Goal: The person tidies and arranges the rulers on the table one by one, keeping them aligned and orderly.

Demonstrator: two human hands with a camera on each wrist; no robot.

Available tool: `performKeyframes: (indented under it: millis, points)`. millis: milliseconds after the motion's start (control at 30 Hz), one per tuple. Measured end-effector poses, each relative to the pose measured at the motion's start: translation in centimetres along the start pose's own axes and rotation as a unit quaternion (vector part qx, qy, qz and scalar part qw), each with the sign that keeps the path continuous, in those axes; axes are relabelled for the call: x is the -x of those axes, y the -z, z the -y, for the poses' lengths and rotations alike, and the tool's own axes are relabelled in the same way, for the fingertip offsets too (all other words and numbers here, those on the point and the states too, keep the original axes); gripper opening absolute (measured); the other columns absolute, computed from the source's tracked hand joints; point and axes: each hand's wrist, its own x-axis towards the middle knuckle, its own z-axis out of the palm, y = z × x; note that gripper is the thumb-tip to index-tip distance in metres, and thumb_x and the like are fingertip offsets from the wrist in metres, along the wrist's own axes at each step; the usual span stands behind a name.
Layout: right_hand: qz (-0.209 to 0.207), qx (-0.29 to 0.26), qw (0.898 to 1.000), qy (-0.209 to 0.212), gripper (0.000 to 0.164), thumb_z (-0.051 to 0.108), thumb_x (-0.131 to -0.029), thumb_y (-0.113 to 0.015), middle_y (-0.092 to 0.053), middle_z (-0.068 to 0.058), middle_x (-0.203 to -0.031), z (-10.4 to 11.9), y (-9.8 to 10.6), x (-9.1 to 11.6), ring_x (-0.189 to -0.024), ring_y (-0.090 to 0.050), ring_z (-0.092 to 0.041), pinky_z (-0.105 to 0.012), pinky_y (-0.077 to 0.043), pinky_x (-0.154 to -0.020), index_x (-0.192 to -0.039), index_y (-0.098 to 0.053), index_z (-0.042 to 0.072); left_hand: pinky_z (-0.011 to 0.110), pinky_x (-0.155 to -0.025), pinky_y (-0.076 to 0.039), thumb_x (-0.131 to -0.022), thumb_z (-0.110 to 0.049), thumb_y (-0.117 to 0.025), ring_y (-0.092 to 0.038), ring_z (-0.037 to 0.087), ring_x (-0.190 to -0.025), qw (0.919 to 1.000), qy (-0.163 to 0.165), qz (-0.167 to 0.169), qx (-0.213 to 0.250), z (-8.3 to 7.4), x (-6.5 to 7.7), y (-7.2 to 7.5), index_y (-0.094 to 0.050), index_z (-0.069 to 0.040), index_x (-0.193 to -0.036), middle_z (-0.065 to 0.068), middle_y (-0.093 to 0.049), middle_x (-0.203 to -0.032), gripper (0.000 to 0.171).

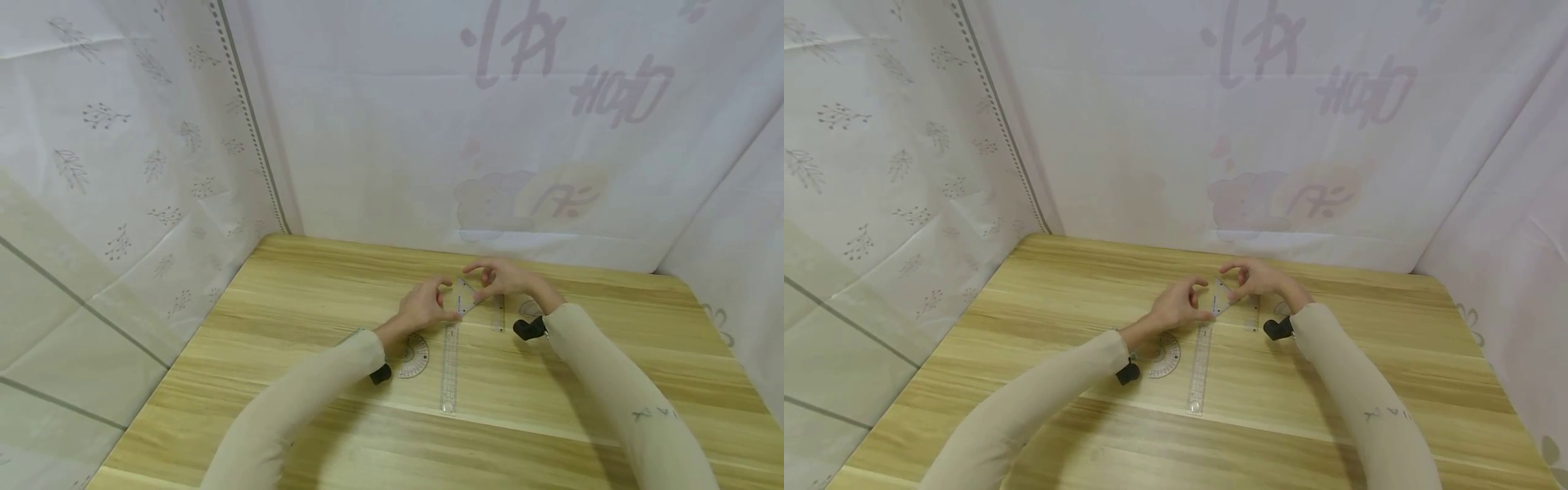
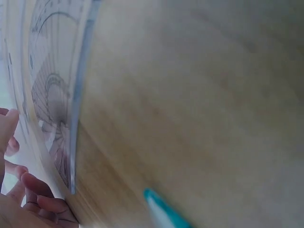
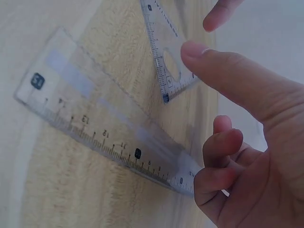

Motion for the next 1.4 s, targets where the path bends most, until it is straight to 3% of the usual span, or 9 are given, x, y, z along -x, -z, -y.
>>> performKeyframes:
  millis: [167, 433, 700, 1000, 1400]
  points:
    - [0.008, 0.011, 1.0, 0.0, 0.068, 0.008, -0.083, -0.086, -0.053, -0.02, -0.091, 0.1, 0.1, -0.4, -0.082, -0.045, -0.027, -0.04, -0.037, -0.072, -0.142, -0.053, -0.004, 0.023, -0.052, -0.039, -0.077, -0.037, -0.091, -0.048, 0.01, -0.062, 0.9998, 0.014, 0.001, -0.014, 0.0, -0.3, -0.2, -0.054, -0.015, -0.143, -0.004, -0.056, -0.081, 0.08]
    - [0.032, 0.041, 0.999, -0.015, 0.077, 0.014, -0.081, -0.088, -0.056, -0.019, -0.114, -0.5, 0.2, -1.1, -0.097, -0.048, -0.03, -0.044, -0.042, -0.082, -0.148, -0.05, 0.003, 0.024, -0.054, -0.04, -0.079, -0.039, -0.09, -0.049, 0.01, -0.063, 0.9997, 0.011, 0.006, -0.022, -0.1, -0.1, -0.1, -0.054, -0.014, -0.143, -0.004, -0.056, -0.082, 0.078]
    - [0.056, 0.043, 0.997, -0.017, 0.08, 0.011, -0.081, -0.088, -0.052, -0.023, -0.128, -0.2, 0.5, -1.2, -0.103, -0.05, -0.034, -0.054, -0.043, -0.092, -0.149, -0.047, 0.001, 0.025, -0.057, -0.042, -0.08, -0.041, -0.088, -0.051, 0.009, -0.064, 0.9991, 0.015, 0.007, -0.039, -0.1, 0.1, -0.1, -0.054, -0.015, -0.142, -0.006, -0.057, -0.08, 0.076]
    - [0.07, 0.039, 0.997, -0.013, 0.081, 0.006, -0.082, -0.086, -0.053, -0.023, -0.126, 0.5, 0.5, -1.4, -0.095, -0.046, -0.036, -0.048, -0.042, -0.085, -0.151, -0.044, -0.001, 0.03, -0.063, -0.042, -0.08, -0.042, -0.088, -0.052, 0.01, -0.067, 0.9988, 0.027, 0.007, -0.039, -0.1, 0.2, -0.1, -0.055, -0.017, -0.142, -0.008, -0.059, -0.08, 0.075]
    - [0.082, 0.05, 0.995, -0.013, 0.081, 0.009, -0.082, -0.087, -0.049, -0.026, -0.134, 0.7, 0.6, -1.8, -0.108, -0.05, -0.037, -0.056, -0.044, -0.092, -0.15, -0.044, 0.0, 0.03, -0.066, -0.042, -0.081, -0.04, -0.088, -0.053, 0.01, -0.068, 0.999, 0.029, 0.017, -0.029, -0.5, 0.2, 0.1, -0.057, -0.017, -0.14, -0.008, -0.06, -0.08, 0.07]
